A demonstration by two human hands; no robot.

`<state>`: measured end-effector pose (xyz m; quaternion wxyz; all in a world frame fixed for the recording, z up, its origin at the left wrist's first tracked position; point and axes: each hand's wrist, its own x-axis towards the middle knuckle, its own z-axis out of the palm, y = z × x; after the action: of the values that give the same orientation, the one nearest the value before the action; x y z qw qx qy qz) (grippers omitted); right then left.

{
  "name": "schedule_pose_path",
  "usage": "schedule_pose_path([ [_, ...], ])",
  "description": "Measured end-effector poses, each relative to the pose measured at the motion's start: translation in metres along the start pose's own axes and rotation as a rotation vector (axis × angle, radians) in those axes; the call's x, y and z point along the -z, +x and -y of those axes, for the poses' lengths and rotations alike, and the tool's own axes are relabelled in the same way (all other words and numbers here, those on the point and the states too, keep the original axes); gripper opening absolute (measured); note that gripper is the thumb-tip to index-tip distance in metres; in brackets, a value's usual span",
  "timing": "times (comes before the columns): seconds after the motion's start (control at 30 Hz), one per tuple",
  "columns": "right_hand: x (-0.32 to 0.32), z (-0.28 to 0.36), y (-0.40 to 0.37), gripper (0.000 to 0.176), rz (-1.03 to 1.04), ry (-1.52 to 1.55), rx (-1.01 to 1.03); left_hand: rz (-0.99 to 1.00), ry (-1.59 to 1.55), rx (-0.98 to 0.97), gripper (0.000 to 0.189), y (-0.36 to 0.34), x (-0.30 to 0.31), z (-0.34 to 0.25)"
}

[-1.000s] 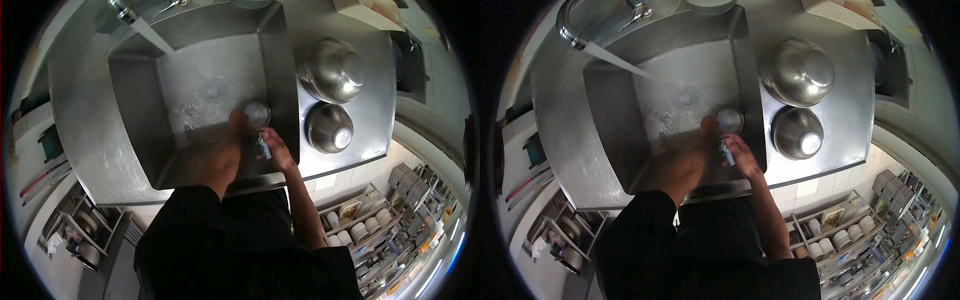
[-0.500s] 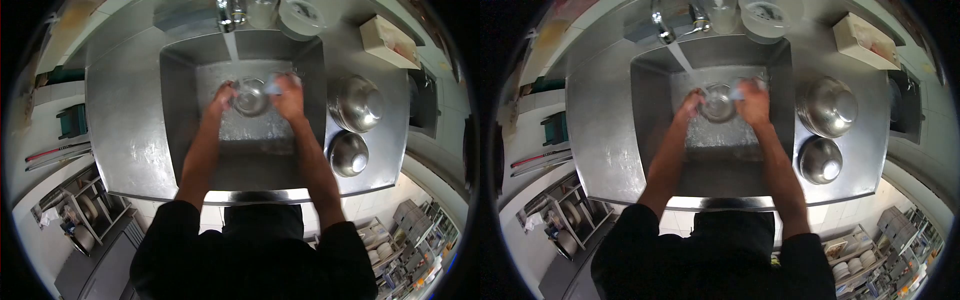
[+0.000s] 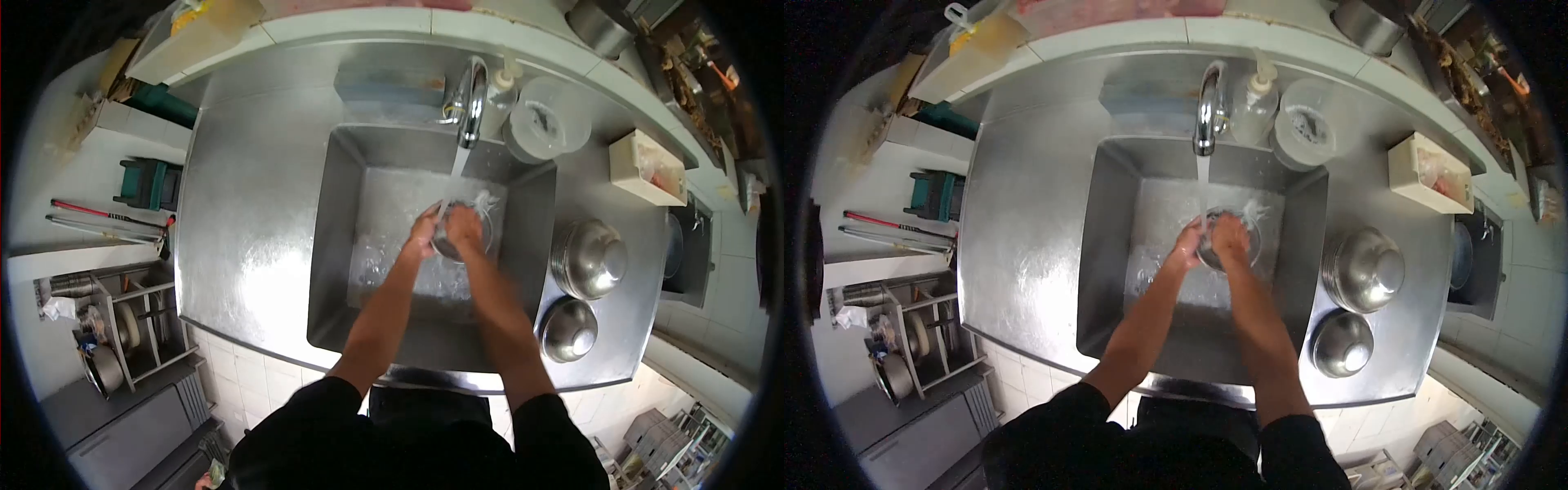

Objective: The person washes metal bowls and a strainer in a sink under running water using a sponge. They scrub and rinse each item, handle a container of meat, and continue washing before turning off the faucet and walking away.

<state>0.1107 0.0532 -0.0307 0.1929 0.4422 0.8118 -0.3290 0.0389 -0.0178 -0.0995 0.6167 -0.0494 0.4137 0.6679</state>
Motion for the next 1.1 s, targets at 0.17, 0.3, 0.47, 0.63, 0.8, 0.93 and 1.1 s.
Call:
schedule_pose_path([
  [0.17, 0.013, -0.028, -0.021, 0.026, -0.049, -0.25, 0.296, 0.052, 0.494, 0.098, 0.023, 0.015, -0.019, -0.049],
  [0.3, 0.064, -0.026, -0.032, 0.038, -0.347, -0.561, 0.342, 0.015, 1.142, -0.065, 0.039, 0.013, -0.057, -0.043],
  [0.47, 0.086, -0.041, -0.041, 0.063, -0.657, -0.165, 0.307, 0.232, 1.487, -0.051, 0.035, 0.011, -0.092, -0.084],
  [0.63, -0.004, -0.025, -0.025, 0.042, -0.691, 1.8, -0.553, -0.185, 1.075, -0.966, 0.034, 0.007, -0.107, -0.043],
  [0.8, -0.01, -0.115, 0.0, 0.032, -0.045, 1.492, -0.335, 0.444, 1.756, -1.35, 0.029, -0.059, -0.078, -0.049],
  [0.93, 0.091, -0.064, -0.016, 0.059, 0.005, 0.718, -0.404, 0.336, 0.919, -0.458, 0.016, -0.045, -0.048, -0.033],
  [1.1, 0.064, 0.058, -0.02, 0.075, -0.542, 0.133, 0.046, -0.138, -0.373, -0.184, 0.018, -0.009, 0.003, -0.029],
])
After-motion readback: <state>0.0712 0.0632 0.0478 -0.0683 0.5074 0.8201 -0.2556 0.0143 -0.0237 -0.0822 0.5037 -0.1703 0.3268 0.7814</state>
